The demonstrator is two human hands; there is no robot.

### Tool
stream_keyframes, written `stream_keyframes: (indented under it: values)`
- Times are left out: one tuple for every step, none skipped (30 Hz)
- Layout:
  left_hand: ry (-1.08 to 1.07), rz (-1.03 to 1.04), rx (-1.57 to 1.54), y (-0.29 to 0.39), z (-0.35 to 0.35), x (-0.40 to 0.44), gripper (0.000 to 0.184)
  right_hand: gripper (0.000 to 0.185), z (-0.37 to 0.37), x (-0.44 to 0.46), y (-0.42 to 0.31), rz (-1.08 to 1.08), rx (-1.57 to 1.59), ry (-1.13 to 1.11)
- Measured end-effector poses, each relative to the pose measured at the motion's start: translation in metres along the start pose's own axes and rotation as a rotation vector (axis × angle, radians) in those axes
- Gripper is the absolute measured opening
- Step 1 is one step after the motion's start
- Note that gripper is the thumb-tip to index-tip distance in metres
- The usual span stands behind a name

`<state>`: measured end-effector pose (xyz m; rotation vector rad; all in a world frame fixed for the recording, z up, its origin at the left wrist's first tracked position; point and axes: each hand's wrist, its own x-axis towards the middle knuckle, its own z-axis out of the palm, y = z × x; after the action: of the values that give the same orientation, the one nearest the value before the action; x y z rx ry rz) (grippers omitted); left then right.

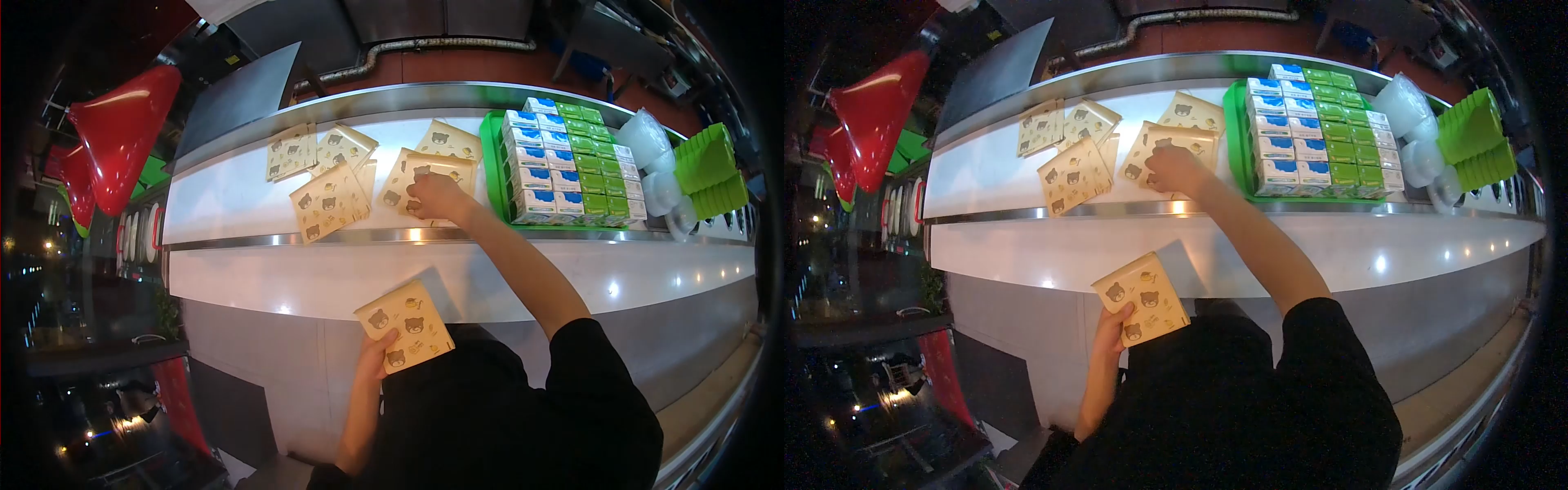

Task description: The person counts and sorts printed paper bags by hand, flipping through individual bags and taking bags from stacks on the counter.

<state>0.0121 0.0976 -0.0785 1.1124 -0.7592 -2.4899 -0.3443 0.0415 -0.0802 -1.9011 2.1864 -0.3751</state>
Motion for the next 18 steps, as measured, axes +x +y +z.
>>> stream_keyframes:
  values:
    - [-0.008,0.005,0.009,0.0,0.002,0.001,0.045,0.027,0.001,0.0,0.001,-0.02,-0.003,0.024]
    - [-0.019,0.01,0.018,0.0,0.004,0.003,0.044,0.027,0.002,0.0,0.0,-0.016,-0.005,0.027]
    - [-0.024,0.008,0.021,0.0,0.004,0.004,0.044,0.026,0.005,0.001,-0.004,0.027,-0.042,0.005]
    - [0.004,0.005,0.028,0.001,0.004,0.004,0.044,0.026,0.008,0.0,-0.007,0.068,-0.079,-0.018]
    - [0.035,0.004,0.034,0.002,0.004,0.005,0.043,0.026,0.01,-0.005,-0.009,0.07,-0.081,-0.017]
    - [0.033,0.004,0.032,0.005,0.006,0.004,0.043,0.022,0.012,-0.01,-0.013,0.074,-0.124,0.046]
    - [0.028,0.007,0.028,0.009,0.008,0.002,0.043,0.019,0.013,-0.015,-0.016,0.075,-0.166,0.109]
    - [0.024,0.013,0.025,0.012,0.01,0.002,0.043,0.019,0.013,-0.019,-0.018,0.07,-0.168,0.113]
    - [0.024,0.023,0.024,0.014,0.008,0.004,0.043,0.016,0.007,-0.024,-0.021,0.076,-0.176,0.145]
    - [0.037,0.041,0.032,0.013,0.006,0.004,0.043,0.013,0.003,-0.027,-0.023,0.082,-0.181,0.174]
    - [0.051,0.056,0.04,0.012,0.004,0.003,0.043,0.013,0.005,-0.028,-0.023,0.074,-0.18,0.174]
    - [0.056,0.058,0.037,0.012,0.004,0.001,0.043,0.01,0.009,-0.029,-0.023,0.111,-0.171,0.228]
    - [0.053,0.054,0.034,0.013,0.005,-0.001,0.043,0.008,0.012,-0.03,-0.024,0.152,-0.162,0.281]
    - [0.048,0.048,0.032,0.013,0.005,-0.002,0.043,0.008,0.015,-0.031,-0.023,0.151,-0.161,0.279]
    - [0.048,0.047,0.031,0.012,0.005,-0.003,0.043,0.009,0.014,-0.031,-0.024,0.151,-0.142,0.29]
    - [0.043,0.046,0.028,0.011,0.004,-0.003,0.043,0.009,0.014,-0.032,-0.023,0.152,-0.123,0.302]
    - [0.038,0.045,0.025,0.01,0.004,-0.003,0.043,0.009,0.013,-0.032,-0.023,0.153,-0.124,0.302]
    - [0.037,0.043,0.024,0.011,0.005,-0.004,0.043,0.009,0.011,-0.033,-0.024,0.162,-0.092,0.309]
